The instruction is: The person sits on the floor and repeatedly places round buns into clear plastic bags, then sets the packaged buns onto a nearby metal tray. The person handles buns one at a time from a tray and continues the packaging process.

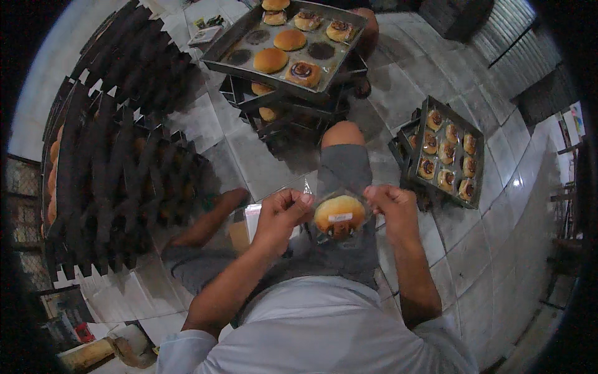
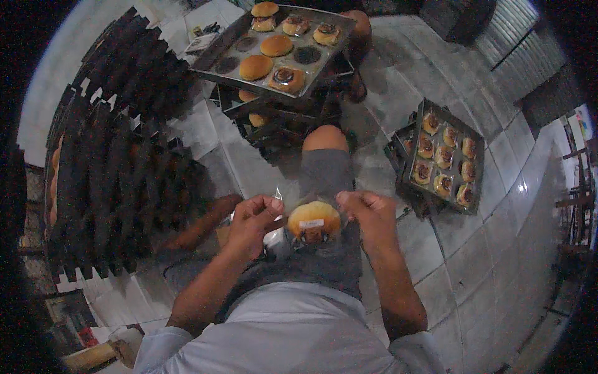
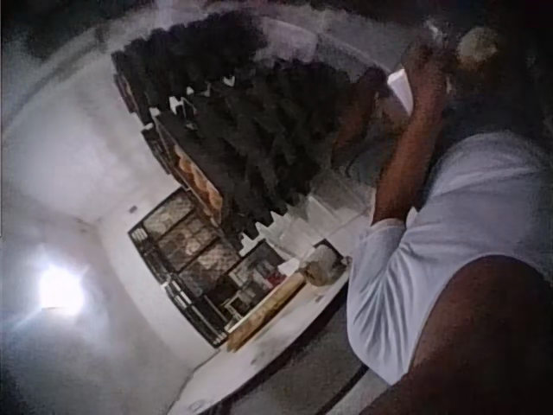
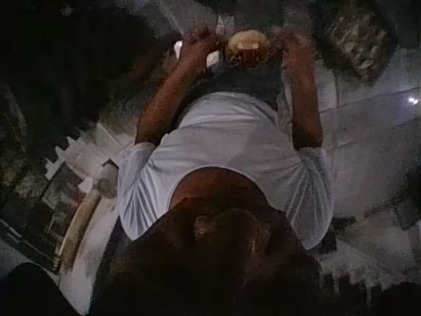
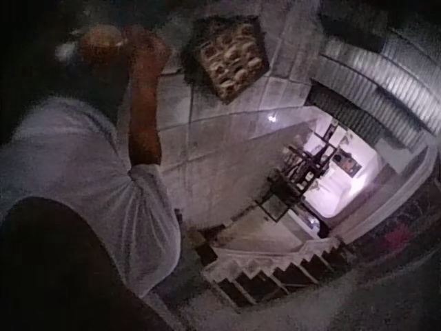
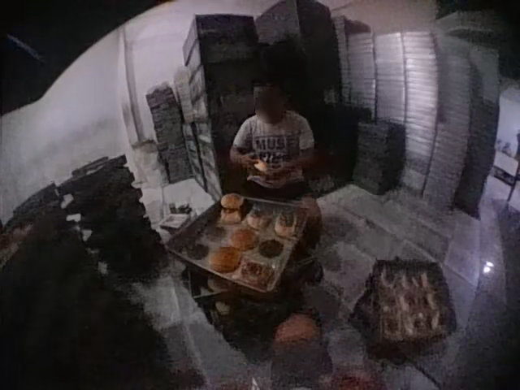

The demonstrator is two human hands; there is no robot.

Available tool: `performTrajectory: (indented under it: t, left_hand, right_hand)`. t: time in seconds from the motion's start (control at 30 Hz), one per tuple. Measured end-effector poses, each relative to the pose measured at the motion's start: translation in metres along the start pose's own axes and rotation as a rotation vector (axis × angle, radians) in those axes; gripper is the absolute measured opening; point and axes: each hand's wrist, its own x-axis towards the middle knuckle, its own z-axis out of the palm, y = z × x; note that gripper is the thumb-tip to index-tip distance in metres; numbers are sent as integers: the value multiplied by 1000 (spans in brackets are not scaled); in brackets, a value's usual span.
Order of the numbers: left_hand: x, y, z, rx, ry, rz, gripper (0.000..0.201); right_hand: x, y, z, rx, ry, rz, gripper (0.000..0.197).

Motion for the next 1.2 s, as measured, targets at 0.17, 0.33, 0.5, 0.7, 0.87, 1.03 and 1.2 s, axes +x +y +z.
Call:
performTrajectory:
  t: [0.17, 0.33, 0.5, 0.7, 0.87, 1.03, 1.2]
  left_hand:
    - [-5, 21, 12, -23, 13, 130, 20]
    - [29, 32, 4, -24, -20, 202, 8]
    - [42, 51, 18, 59, -20, 327, 9]
    - [-28, -1, -4, 287, -13, 110, 11]
    - [-41, -81, -25, 451, -26, 29, 13]
    - [-18, -68, -10, 915, -31, 226, 20]
    - [-18, -67, -18, 905, -17, 338, 22]
  right_hand:
    - [1, -18, -3, 106, 62, -2, 20]
    - [11, -29, 2, 242, 90, 43, 22]
    - [22, -38, -7, 159, 117, -70, 20]
    - [-51, 0, -30, -145, 51, 49, 15]
    - [-72, 66, -31, -245, 107, 125, 21]
    - [-29, 135, -70, -721, 250, -205, 31]
    - [-45, 39, -10, -160, 46, 44, 54]
